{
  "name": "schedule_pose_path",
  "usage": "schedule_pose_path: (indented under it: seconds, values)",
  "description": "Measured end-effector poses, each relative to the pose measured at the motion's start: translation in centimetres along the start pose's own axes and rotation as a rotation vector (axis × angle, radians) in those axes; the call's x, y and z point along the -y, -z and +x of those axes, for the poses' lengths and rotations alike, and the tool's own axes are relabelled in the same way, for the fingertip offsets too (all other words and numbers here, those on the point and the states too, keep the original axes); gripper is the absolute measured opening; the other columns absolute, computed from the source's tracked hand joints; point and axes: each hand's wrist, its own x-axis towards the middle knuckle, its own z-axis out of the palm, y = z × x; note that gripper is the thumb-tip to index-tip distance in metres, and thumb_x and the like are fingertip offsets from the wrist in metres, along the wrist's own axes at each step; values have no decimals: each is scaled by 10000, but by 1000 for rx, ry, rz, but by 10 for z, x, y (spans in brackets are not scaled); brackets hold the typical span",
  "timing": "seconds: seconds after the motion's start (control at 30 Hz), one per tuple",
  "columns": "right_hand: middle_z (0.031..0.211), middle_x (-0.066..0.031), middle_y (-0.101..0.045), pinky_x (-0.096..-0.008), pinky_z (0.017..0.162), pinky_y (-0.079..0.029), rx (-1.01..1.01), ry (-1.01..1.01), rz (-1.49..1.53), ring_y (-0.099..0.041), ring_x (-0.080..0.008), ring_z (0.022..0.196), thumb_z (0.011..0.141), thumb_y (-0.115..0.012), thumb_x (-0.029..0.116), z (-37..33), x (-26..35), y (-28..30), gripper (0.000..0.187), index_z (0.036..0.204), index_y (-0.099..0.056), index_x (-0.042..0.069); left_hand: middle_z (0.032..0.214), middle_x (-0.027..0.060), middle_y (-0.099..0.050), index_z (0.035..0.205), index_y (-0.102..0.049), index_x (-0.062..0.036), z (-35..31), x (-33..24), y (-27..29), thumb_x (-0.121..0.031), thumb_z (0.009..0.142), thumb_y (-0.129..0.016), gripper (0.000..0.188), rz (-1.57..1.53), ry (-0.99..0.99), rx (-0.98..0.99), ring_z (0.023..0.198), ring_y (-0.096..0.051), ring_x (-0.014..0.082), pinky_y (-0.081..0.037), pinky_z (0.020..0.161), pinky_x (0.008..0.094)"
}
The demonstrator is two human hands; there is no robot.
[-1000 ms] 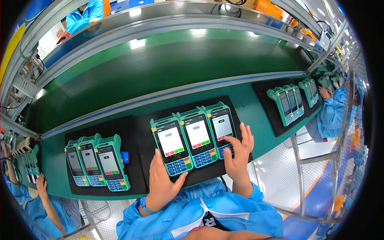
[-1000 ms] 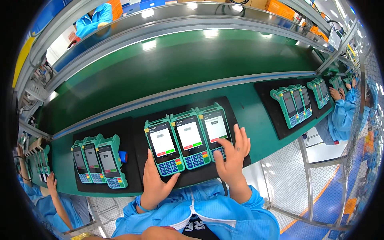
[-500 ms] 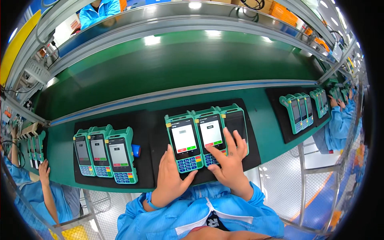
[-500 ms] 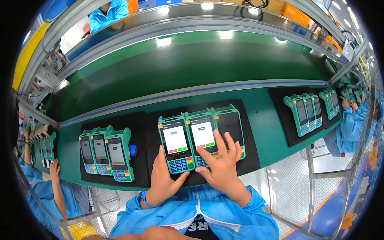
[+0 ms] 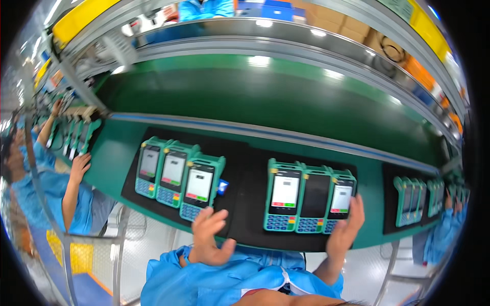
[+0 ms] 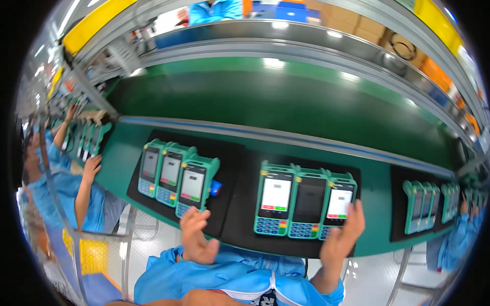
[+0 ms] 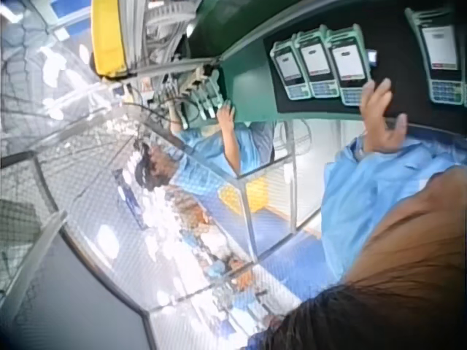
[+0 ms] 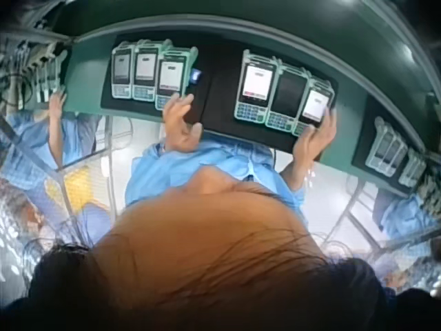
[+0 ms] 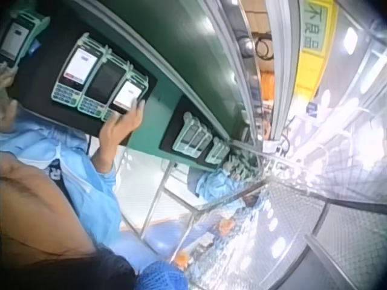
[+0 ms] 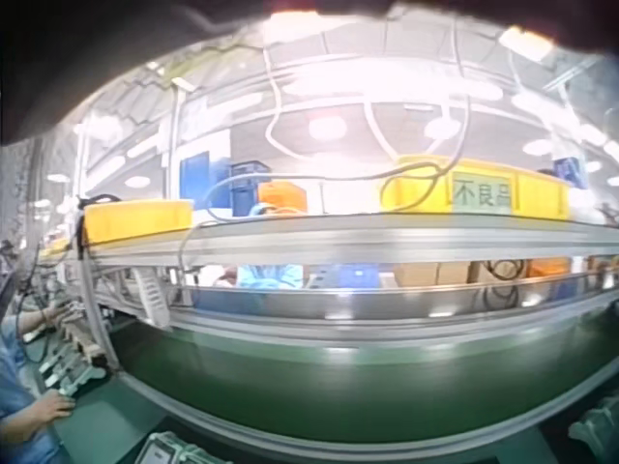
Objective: The person tests handheld terminal devices on an assembly line by placing them on a mat, tapping their touchscreens and buttons to run through display and functional test screens, and moving the tested units down the workstation.
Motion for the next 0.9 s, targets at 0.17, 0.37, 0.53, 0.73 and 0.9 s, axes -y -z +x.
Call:
schedule_pose_path:
  seconds: [0.17, 0.37, 0.53, 0.73, 0.9]
  values:
    - [1387, -187, -529, -397, 1105, -355, -152, -309, 522, -511, -275, 1274, 1090, -323, 321, -21, -49, -9, 494, 1416, -431, -34, 1178, 190, -676, 1292, -425, 30, -3, 31, 34, -353, 928, -587, 552, 246, 27, -234, 1307, -463, 364, -239, 1138, 503]
    - [1345, -180, -558, -369, 1065, -392, -146, -228, 501, -535, -248, 1231, 1087, -354, 299, -9, -32, -20, 470, 1405, -442, -36, 1196, 153, -694, 1337, -372, -20, 1, 37, 37, -411, 924, -590, 609, 459, 31, -22, 1365, -449, 358, -183, 1164, 507]
    - [1351, -182, -550, -368, 1082, -391, -128, -220, 484, -535, -237, 1237, 1091, -359, 294, -14, -32, -16, 461, 1427, -424, -14, 1230, 161, -665, 1365, -348, -13, 2, 39, 37, -434, 935, -566, 640, 445, 79, 53, 1370, -443, 364, -172, 1168, 522]
    - [1337, -170, -564, -366, 1056, -408, -152, -223, 489, -558, -231, 1193, 1069, -406, 225, -10, -30, -9, 426, 1404, -450, -36, 1365, 272, -481, 1393, -305, 20, 15, 17, 3, -322, 866, -688, 737, 88, 10, -141, 1375, -390, 429, -271, 1152, 524]
    - [1364, -189, -538, -393, 1061, -409, -83, -214, 365, -544, -284, 1230, 1001, -521, 111, -16, -29, -3, 422, 1392, -479, -42, 1567, 291, -163, 1500, -146, -13, 28, -17, -59, -132, 773, -737, 945, -336, 70, 157, 1450, -264, 454, -190, 1196, 509]
